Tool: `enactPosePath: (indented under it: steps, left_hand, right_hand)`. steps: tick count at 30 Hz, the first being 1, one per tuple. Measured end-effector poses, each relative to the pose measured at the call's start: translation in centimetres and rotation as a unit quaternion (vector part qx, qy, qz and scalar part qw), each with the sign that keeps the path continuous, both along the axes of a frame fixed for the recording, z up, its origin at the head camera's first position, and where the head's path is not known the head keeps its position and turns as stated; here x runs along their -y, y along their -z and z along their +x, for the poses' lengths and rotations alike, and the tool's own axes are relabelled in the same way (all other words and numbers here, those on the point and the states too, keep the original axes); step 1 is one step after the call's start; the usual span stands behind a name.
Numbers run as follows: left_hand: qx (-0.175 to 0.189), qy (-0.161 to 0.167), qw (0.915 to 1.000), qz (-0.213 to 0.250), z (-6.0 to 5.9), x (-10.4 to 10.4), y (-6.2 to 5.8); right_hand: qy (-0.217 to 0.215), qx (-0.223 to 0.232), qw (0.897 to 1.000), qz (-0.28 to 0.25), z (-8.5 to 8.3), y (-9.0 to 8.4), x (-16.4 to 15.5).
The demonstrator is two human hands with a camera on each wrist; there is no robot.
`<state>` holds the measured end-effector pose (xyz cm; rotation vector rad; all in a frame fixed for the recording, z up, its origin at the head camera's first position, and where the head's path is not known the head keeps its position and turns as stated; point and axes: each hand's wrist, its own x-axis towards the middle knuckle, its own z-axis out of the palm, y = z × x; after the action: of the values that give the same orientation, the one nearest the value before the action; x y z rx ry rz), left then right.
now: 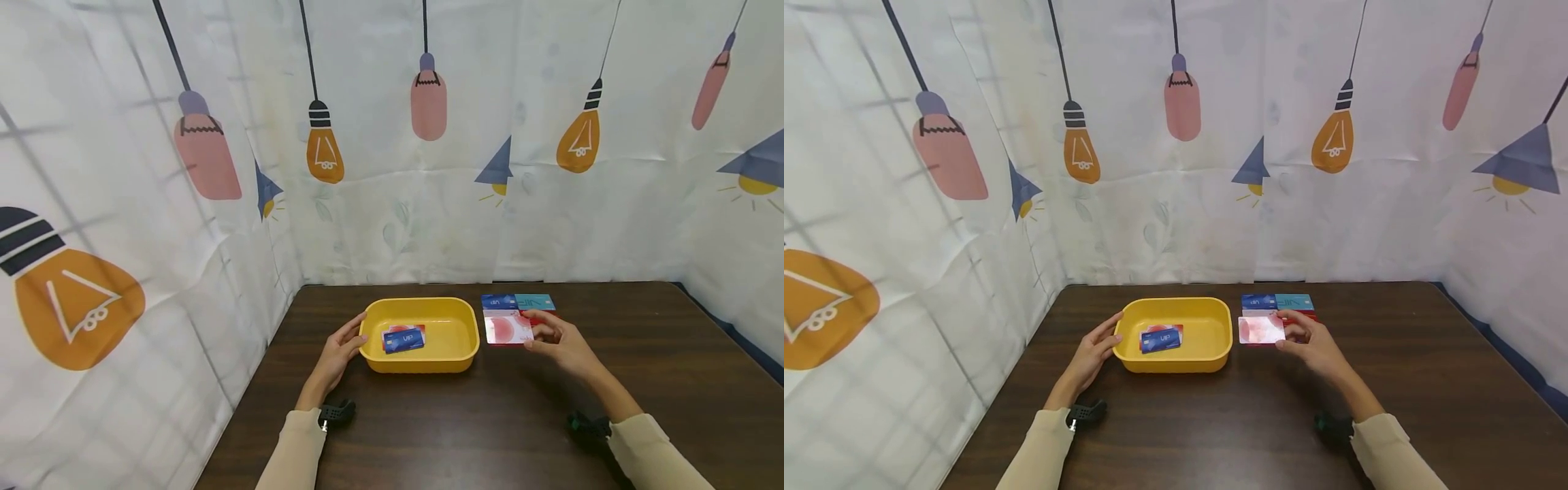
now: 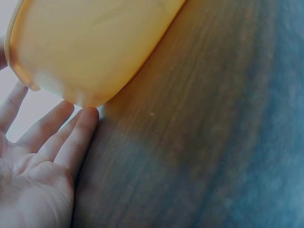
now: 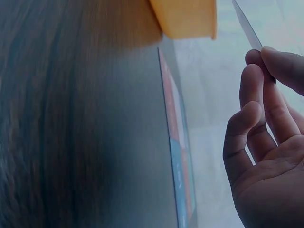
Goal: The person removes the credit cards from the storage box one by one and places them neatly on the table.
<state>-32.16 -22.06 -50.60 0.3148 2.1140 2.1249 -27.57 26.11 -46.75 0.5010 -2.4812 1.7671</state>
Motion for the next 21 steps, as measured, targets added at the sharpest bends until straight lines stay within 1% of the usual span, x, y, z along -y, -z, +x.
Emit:
enactPosePath:
  steps: [4, 9, 13, 21]
  left_hand:
    - [0.002, -0.004, 1.0000, 0.003, 0.1, -0.1, -0.1]
    - [0.003, -0.008, 1.0000, 0.001, 0.1, -0.1, 0.0]
    - [-0.003, -0.005, 1.0000, 0.001, -0.1, -0.1, 0.1]
    - [0.001, -0.003, 1.0000, 0.007, -0.2, -0.1, 0.2]
  right_hand:
    - [0.008, 0.015, 1.000, 0.015, -0.1, 0.2, -0.6]
    - [0.009, 0.046, 0.998, 0.033, -0.2, 0.1, -1.1]
    - [0.006, 0.069, 0.996, 0.054, -0.4, 0.0, -1.3]
    - [-0.004, 0.108, 0.990, 0.094, -1.0, 0.7, -1.4]
